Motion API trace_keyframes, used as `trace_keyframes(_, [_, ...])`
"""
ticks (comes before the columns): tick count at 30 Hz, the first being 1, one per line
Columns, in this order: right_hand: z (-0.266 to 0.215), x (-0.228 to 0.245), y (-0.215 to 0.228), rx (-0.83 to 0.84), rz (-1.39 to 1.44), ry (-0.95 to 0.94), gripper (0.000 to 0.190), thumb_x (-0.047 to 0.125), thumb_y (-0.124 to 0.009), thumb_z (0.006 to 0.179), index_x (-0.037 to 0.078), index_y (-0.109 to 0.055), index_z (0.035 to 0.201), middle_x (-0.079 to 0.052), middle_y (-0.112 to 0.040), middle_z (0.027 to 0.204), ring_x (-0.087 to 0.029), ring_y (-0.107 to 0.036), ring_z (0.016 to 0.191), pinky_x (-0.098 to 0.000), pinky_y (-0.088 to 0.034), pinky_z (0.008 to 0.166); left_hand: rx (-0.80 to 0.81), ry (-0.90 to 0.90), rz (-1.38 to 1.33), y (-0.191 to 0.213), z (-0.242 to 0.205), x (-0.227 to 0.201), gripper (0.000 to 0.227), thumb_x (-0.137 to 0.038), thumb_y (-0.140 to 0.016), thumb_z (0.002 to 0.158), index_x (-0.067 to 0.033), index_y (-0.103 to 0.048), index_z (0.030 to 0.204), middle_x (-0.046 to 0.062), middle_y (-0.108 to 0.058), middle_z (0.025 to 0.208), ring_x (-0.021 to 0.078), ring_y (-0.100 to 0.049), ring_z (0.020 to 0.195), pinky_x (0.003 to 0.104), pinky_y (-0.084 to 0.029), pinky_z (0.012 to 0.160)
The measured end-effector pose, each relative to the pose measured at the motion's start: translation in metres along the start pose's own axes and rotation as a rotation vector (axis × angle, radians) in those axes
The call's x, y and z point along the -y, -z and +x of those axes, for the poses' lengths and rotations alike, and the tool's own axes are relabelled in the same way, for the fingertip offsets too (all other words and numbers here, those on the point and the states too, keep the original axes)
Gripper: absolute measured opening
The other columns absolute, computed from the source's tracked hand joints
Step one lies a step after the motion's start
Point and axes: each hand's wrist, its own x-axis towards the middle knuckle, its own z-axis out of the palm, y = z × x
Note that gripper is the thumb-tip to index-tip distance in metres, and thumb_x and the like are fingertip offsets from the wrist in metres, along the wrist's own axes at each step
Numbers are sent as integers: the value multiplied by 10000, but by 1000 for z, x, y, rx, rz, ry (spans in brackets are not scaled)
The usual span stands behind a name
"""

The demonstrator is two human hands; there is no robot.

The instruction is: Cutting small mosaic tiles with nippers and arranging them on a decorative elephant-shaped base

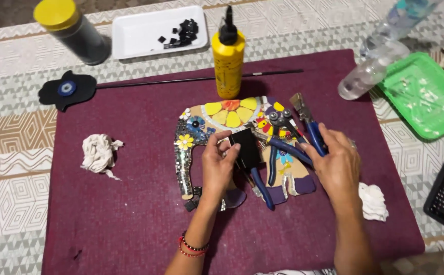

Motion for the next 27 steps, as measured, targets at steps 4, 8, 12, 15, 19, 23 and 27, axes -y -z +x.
trace_keyframes(4, [-1, -14, -11, 73, -49, -54, 549, 362, -812, 898, 114, -715, 1378, -164, -726, 1175, -419, -680, 1059, -539, -478, 981, 29, -18, 66, -11, -7, -7, 403, 37, -678, 924, -6, -578, 1312, 126, -763, 941, 132, -698, 768, 266, -613, 646])
trace_keyframes(8, [1, -18, -16, 214, -79, -76, 459, 512, -617, 1025, 194, -729, 1336, -95, -725, 1235, -398, -685, 1114, -544, -484, 1006, -11, -78, 255, -13, -10, -20, 400, 1, -696, 920, -47, -612, 1308, 191, -784, 1017, 243, -767, 877, 351, -640, 726])
trace_keyframes(12, [-8, -9, -19, 121, -285, 55, 539, 605, -558, 1031, 174, -744, 1295, -95, -712, 1335, -335, -643, 1249, -478, -506, 1014, -57, -122, 404, -18, -14, -29, 407, -44, -722, 901, -82, -648, 1300, 235, -778, 1021, 366, -775, 921, 408, -645, 757])
trace_keyframes(15, [-16, 42, -2, 214, -219, 54, 769, 653, -624, 910, 37, -659, 1370, -238, -607, 1436, -435, -528, 1355, -590, -424, 1063, -65, -183, 450, -20, -18, -34, 410, -27, -703, 915, -50, -629, 1317, 291, -755, 1052, 430, -755, 940, 470, -642, 745])
trace_keyframes(19, [-32, 74, -7, 282, -198, 217, 1092, 861, -619, 759, -4, -569, 1425, -283, -479, 1533, -460, -382, 1450, -656, -221, 1169, -64, -267, 503, -23, -18, -52, 475, 0, -660, 947, -13, -562, 1411, 323, -730, 1109, 469, -736, 962, 523, -630, 771])
trace_keyframes(23, [-45, 74, -19, 303, -284, 311, 1310, 815, -791, 564, 0, -425, 1522, -315, -386, 1557, -489, -316, 1449, -783, -100, 1114, -112, -351, 558, -18, -19, -55, 454, 29, -619, 963, 3, -534, 1408, 313, -731, 1119, 443, -746, 954, 533, -623, 806])
trace_keyframes(27, [-45, 70, -21, 302, -308, 292, 1237, 621, -844, 538, 30, -412, 1536, -284, -432, 1473, -470, -391, 1357, -771, -205, 1055, -130, -377, 561, -20, -18, -66, 439, 58, -593, 970, 21, -524, 1401, 279, -747, 1128, 416, -760, 956, 522, -626, 833])
